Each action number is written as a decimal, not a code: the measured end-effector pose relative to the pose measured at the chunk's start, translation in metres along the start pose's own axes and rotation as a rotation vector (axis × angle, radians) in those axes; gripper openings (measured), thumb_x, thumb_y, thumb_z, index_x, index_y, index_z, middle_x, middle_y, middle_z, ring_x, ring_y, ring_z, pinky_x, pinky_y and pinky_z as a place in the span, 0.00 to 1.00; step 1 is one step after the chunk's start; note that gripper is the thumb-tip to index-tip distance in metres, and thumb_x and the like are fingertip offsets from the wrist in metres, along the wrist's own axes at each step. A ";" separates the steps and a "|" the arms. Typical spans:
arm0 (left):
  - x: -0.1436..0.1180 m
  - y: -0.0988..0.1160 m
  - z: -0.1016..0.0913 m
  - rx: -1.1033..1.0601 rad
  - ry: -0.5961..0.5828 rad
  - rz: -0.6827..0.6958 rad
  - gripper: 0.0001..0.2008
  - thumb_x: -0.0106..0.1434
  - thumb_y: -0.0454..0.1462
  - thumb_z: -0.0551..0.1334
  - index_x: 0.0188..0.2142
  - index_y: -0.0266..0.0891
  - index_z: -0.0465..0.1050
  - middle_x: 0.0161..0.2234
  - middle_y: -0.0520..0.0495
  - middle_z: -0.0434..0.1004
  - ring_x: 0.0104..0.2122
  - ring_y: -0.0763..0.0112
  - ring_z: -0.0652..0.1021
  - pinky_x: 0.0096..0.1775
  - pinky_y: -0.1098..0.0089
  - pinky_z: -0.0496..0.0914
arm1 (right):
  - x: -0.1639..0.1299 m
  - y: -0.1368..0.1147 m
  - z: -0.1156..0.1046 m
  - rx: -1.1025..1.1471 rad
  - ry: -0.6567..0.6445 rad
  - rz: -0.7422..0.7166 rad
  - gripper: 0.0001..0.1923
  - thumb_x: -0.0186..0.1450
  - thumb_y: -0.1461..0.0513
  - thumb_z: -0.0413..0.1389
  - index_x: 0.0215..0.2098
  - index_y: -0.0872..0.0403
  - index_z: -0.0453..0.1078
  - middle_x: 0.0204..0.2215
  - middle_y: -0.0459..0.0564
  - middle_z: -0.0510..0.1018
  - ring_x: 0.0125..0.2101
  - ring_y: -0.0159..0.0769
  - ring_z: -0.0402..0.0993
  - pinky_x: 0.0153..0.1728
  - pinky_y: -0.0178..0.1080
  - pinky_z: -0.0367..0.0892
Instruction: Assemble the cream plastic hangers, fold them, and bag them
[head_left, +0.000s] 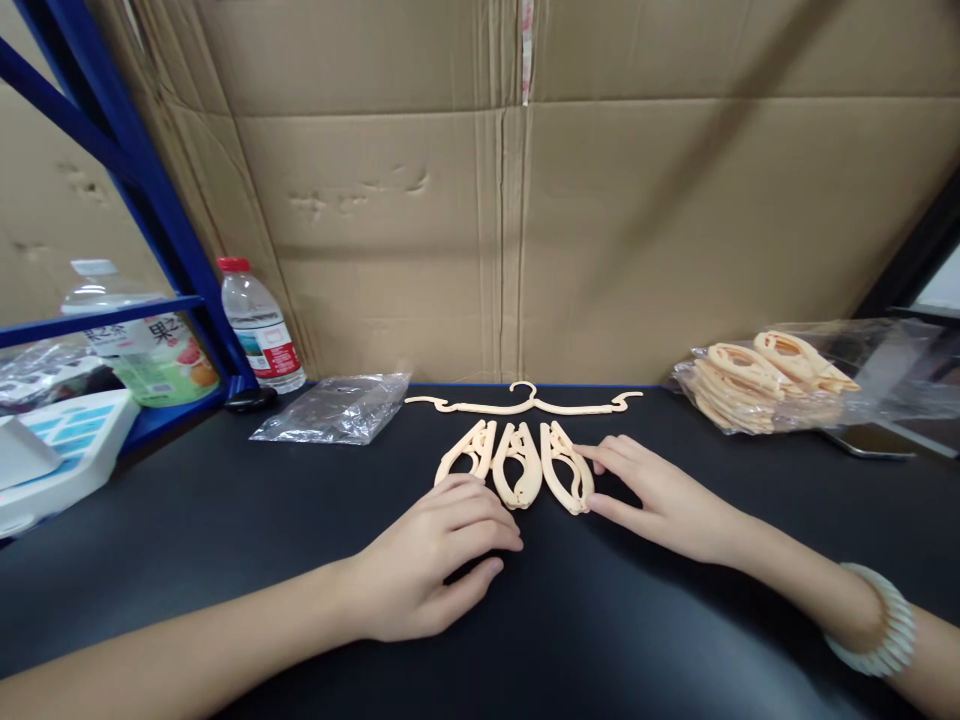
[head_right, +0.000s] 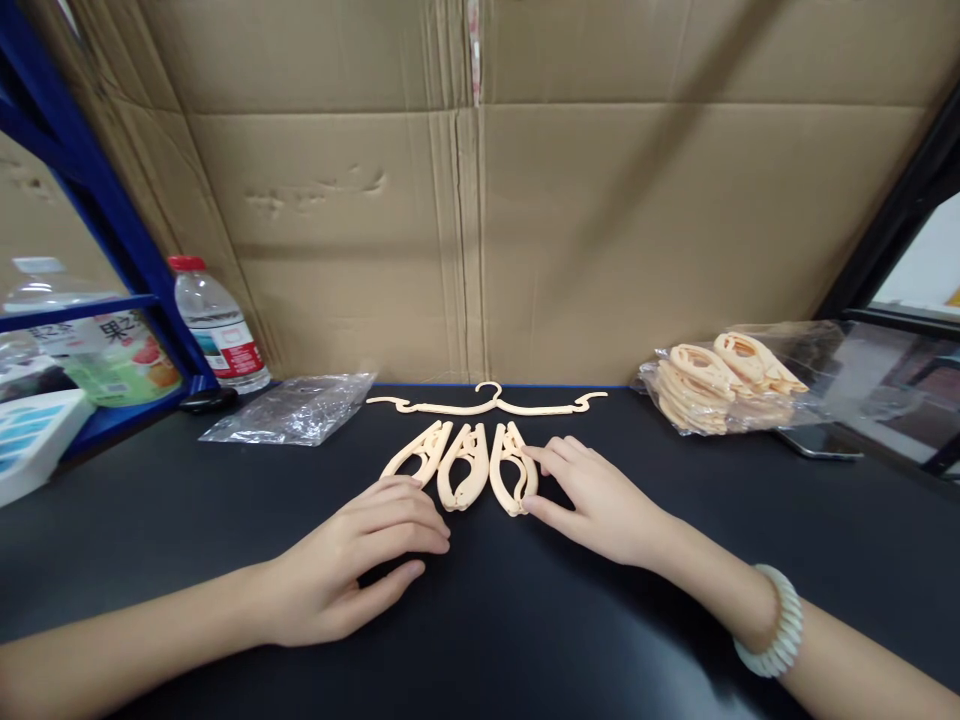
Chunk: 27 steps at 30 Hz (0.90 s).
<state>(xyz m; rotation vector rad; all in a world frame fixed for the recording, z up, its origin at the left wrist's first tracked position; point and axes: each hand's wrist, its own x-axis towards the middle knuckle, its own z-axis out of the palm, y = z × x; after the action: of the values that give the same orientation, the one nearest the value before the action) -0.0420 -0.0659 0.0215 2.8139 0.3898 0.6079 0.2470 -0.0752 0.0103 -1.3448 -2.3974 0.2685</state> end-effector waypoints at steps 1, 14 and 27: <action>0.000 0.000 0.000 0.000 -0.005 0.006 0.13 0.63 0.29 0.55 0.46 0.39 0.69 0.42 0.45 0.75 0.43 0.66 0.73 0.54 0.60 0.62 | 0.000 0.000 0.000 0.001 0.001 0.002 0.24 0.68 0.54 0.50 0.60 0.52 0.58 0.40 0.53 0.71 0.43 0.43 0.65 0.47 0.48 0.64; -0.002 0.000 0.000 0.018 -0.015 -0.006 0.17 0.63 0.29 0.54 0.51 0.40 0.66 0.42 0.46 0.75 0.42 0.67 0.74 0.56 0.60 0.60 | 0.002 0.004 0.000 0.023 0.046 -0.018 0.22 0.68 0.58 0.49 0.59 0.49 0.60 0.37 0.50 0.71 0.40 0.41 0.67 0.44 0.45 0.65; -0.001 0.000 0.000 0.023 -0.025 -0.021 0.18 0.63 0.30 0.54 0.53 0.39 0.63 0.42 0.45 0.74 0.42 0.67 0.74 0.56 0.59 0.60 | 0.001 0.004 0.002 0.026 0.056 -0.012 0.21 0.67 0.59 0.49 0.58 0.50 0.61 0.37 0.50 0.72 0.40 0.41 0.68 0.43 0.45 0.66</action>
<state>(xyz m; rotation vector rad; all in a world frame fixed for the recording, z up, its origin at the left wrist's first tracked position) -0.0432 -0.0668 0.0210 2.8327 0.4231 0.5673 0.2486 -0.0717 0.0071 -1.3086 -2.3476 0.2548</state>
